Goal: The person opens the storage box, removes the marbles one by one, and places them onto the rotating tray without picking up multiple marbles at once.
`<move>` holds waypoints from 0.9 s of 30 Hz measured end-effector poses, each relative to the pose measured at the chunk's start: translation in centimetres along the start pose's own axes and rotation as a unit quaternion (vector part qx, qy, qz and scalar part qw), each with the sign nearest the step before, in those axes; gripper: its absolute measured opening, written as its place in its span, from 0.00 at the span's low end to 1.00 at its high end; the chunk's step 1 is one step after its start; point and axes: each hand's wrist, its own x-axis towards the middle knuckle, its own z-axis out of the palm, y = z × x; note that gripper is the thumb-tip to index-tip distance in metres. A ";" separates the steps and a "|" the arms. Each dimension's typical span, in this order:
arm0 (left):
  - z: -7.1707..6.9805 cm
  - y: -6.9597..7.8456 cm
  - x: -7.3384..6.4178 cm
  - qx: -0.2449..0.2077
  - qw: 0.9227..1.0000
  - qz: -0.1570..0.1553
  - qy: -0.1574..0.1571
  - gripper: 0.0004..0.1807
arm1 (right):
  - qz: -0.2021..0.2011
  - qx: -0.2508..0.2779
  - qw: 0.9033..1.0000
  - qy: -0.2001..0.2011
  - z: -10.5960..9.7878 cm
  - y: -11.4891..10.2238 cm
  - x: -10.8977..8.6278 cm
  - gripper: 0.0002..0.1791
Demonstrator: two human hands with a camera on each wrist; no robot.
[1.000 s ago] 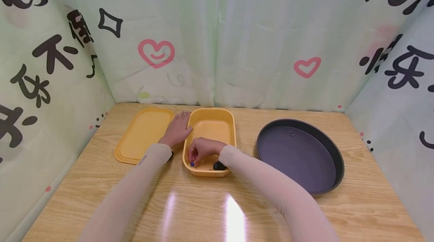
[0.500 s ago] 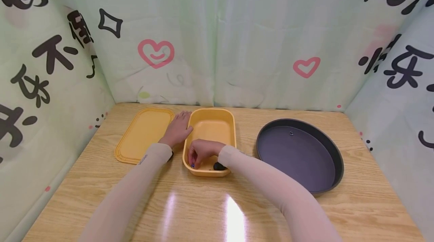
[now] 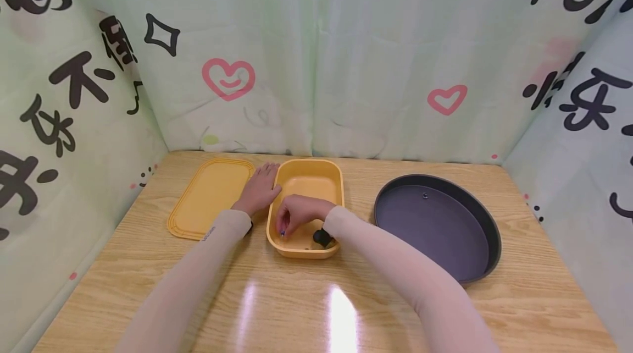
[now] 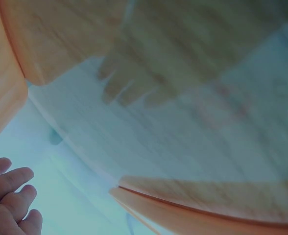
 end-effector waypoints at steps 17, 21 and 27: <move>-0.2 0.1 0.0 0.014 1.000 -0.010 -0.005 0.33 | 0.003 -0.015 0.999 0.028 -2.9 -0.8 -2.8 0.06; -0.2 0.1 0.1 0.014 1.000 -0.008 -0.007 0.33 | 0.013 -0.022 0.999 0.035 -3.3 -0.9 -3.7 0.06; -0.1 0.1 0.0 0.008 1.000 -0.006 -0.011 0.33 | 0.015 -0.020 0.998 0.053 -4.0 -1.0 -5.8 0.07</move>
